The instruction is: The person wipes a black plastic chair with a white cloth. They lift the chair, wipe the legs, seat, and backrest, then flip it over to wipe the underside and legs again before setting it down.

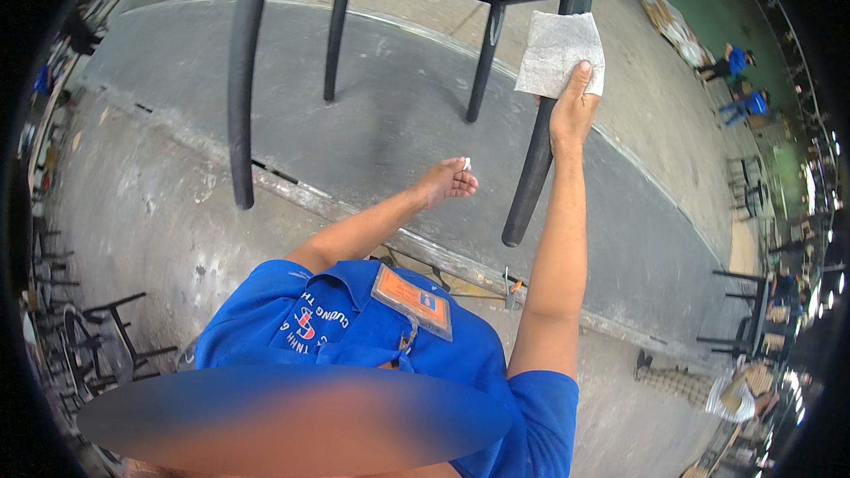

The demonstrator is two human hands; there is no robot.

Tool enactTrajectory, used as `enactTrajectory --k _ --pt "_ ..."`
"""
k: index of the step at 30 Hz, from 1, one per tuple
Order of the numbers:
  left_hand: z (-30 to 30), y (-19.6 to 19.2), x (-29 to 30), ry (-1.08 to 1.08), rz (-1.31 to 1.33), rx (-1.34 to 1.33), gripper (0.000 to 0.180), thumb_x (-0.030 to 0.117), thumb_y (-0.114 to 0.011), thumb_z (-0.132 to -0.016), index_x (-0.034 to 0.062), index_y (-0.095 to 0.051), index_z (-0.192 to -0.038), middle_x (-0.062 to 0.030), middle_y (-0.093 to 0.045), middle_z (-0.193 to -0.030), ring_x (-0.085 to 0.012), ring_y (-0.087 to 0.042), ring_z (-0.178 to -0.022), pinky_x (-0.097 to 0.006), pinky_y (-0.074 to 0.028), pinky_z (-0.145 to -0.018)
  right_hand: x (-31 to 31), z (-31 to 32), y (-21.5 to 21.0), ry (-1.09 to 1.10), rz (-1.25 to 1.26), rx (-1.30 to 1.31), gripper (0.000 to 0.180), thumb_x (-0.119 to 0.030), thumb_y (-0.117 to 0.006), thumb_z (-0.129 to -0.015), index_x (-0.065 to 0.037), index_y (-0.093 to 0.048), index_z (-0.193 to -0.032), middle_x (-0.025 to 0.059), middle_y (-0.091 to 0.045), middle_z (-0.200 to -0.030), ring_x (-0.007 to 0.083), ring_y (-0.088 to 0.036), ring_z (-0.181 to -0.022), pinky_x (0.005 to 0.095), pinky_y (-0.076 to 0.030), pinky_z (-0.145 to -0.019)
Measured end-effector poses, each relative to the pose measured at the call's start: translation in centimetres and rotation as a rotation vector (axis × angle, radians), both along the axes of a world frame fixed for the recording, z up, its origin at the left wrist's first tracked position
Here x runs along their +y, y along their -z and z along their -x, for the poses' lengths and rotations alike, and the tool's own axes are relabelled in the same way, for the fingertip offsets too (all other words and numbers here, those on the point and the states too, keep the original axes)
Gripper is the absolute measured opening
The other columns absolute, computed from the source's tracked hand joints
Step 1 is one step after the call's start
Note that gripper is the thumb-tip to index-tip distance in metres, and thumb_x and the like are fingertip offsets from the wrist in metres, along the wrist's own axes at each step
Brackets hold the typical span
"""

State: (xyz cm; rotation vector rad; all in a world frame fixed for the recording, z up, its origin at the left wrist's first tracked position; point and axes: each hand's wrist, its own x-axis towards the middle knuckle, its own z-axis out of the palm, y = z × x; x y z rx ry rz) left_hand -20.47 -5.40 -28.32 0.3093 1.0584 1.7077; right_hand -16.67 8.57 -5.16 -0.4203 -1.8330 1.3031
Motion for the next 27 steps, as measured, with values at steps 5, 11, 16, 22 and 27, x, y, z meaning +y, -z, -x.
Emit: enactTrajectory --k 5,11,16,22,27 --pt "-2.8 -5.6 -2.1 -0.145 -0.09 -0.038 0.025 0.035 -0.035 -0.099 0.0114 -0.044 -0.095 -0.0097 -0.062 -0.094 -0.0181 -0.06 -0.087 -0.032 -0.049 -0.08 1.7 1.3 1.3 -0.115 0.278 -0.071 0.047 -0.044 -0.032 -0.098 -0.002 -0.046 -0.112 0.0074 -0.056 -0.069 0.0143 -0.055 -0.052 0.0289 -0.044 -0.044" --pt "-8.1 -9.9 0.8 -0.328 -0.059 -0.009 0.026 0.034 -0.033 -0.1 0.0095 -0.043 -0.098 -0.0088 -0.06 -0.089 -0.0171 -0.059 -0.082 -0.032 -0.049 -0.077 -0.7 -0.7 2.2 -0.015 -0.075 0.094 0.05 -0.045 -0.032 -0.098 0.001 -0.048 -0.108 0.0081 -0.056 -0.069 0.016 -0.055 -0.056 0.031 -0.044 -0.049" --pt "-12.3 -9.5 1.4 -0.462 -0.098 0.055 0.034 0.035 -0.029 -0.1 0.0054 -0.045 -0.101 -0.0087 -0.057 -0.07 -0.0167 -0.057 -0.057 -0.031 -0.051 -0.059 -3.8 -3.7 3.2 -0.125 0.082 0.098 0.053 -0.046 -0.031 -0.098 0.003 -0.049 -0.11 0.0118 -0.058 -0.074 0.0206 -0.057 -0.065 0.0364 -0.046 -0.06" --pt "-16.9 -5.8 -5.3 -0.786 0.066 0.131 0.033 0.033 -0.033 -0.099 0.004 -0.05 -0.096 -0.0073 -0.053 -0.066 -0.016 -0.055 -0.05 -0.029 -0.047 -0.041 -10.6 -9.1 8.0 -0.362 0.113 0.206 0.061 -0.048 -0.027 -0.098 0.005 -0.044 -0.123 0.0168 -0.054 -0.111 0.0251 -0.05 -0.105 0.0368 -0.038 -0.091" --pt "-19.4 -4.3 -16.6 -1.084 0.268 0.407 0.039 0.037 -0.034 -0.098 0.0017 -0.05 -0.098 -0.0077 -0.053 -0.066 -0.0159 -0.055 -0.047 -0.028 -0.047 -0.04 -10.7 -12.8 10.5 -0.721 0.553 0.133 0.06 -0.049 -0.028 -0.098 0.001 -0.04 -0.13 0.0136 -0.049 -0.124 0.0258 -0.046 -0.116 0.0366 -0.035 -0.099"
